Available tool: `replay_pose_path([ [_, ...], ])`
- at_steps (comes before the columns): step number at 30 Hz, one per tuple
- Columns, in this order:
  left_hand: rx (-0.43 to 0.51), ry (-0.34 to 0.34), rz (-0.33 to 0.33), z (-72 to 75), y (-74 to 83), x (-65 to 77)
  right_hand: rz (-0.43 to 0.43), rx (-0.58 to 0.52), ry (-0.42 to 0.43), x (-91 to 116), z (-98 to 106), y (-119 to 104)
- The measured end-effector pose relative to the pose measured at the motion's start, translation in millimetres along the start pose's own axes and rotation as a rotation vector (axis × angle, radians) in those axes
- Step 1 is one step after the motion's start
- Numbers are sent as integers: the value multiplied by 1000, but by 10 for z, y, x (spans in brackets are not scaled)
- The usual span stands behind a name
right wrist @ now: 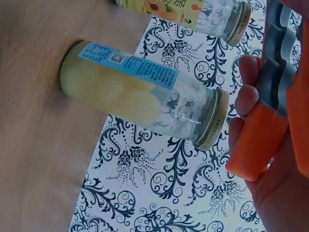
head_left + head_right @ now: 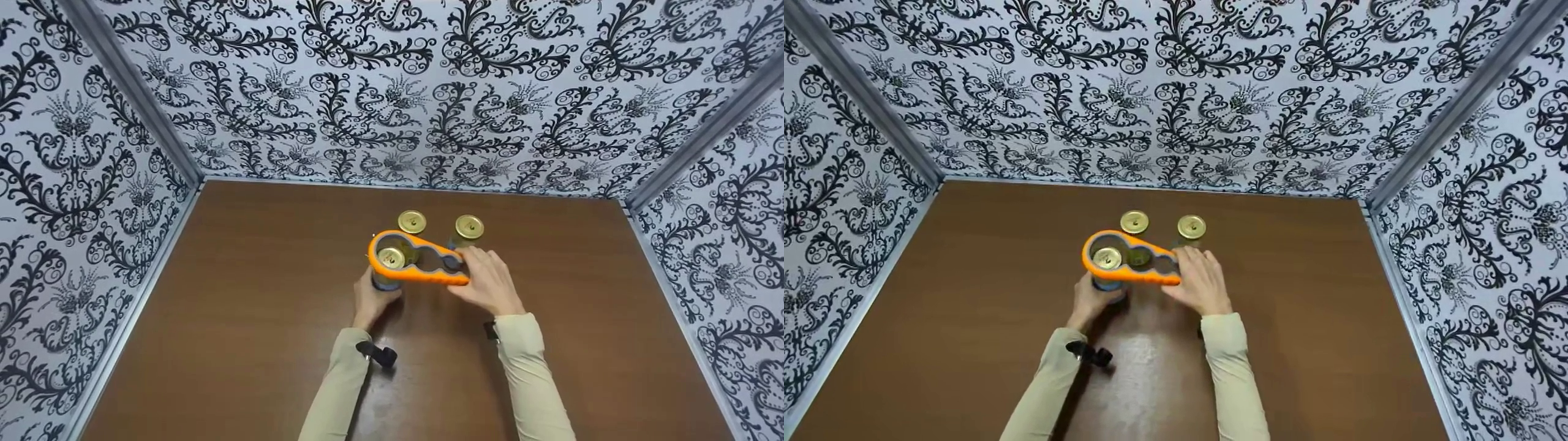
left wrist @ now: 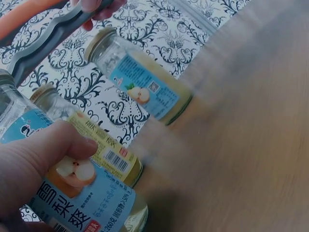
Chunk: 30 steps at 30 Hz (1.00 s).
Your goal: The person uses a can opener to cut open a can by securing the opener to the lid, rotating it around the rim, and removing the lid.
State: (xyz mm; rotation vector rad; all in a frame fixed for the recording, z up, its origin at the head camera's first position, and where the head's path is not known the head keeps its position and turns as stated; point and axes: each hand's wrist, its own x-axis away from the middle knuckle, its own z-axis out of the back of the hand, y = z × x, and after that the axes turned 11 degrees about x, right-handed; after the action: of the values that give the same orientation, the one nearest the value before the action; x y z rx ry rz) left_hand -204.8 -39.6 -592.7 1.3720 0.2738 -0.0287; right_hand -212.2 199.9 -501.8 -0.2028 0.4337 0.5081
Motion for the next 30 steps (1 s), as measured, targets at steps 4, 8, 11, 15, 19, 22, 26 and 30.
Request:
replay_pose_path([
  [4, -7, 10, -11, -29, 1, 23, 9, 3, 4, -35, -6, -35],
  [8, -29, -3, 9, -63, 34, 52, 20, -6, -7, -89, 0, -77],
  [11, 30, -43, 36, -104, 56, 68, 31, -5, -13, -118, 6, -94],
  [15, 37, -64, 35, -180, 61, 89, 40, 5, -22, -145, 9, -101],
  [19, -26, -66, 25, -227, 56, 114, 54, 9, -29, -168, 1, -121],
  [22, -24, -78, 47, -242, 70, 125, 68, 3, -21, -166, -12, -134],
  [26, 29, -72, 49, -276, 81, 119, 81, -4, -23, -152, -22, -143],
  [30, 66, -61, 36, -293, 88, 121, 78, 1, -34, -141, -13, -154],
])
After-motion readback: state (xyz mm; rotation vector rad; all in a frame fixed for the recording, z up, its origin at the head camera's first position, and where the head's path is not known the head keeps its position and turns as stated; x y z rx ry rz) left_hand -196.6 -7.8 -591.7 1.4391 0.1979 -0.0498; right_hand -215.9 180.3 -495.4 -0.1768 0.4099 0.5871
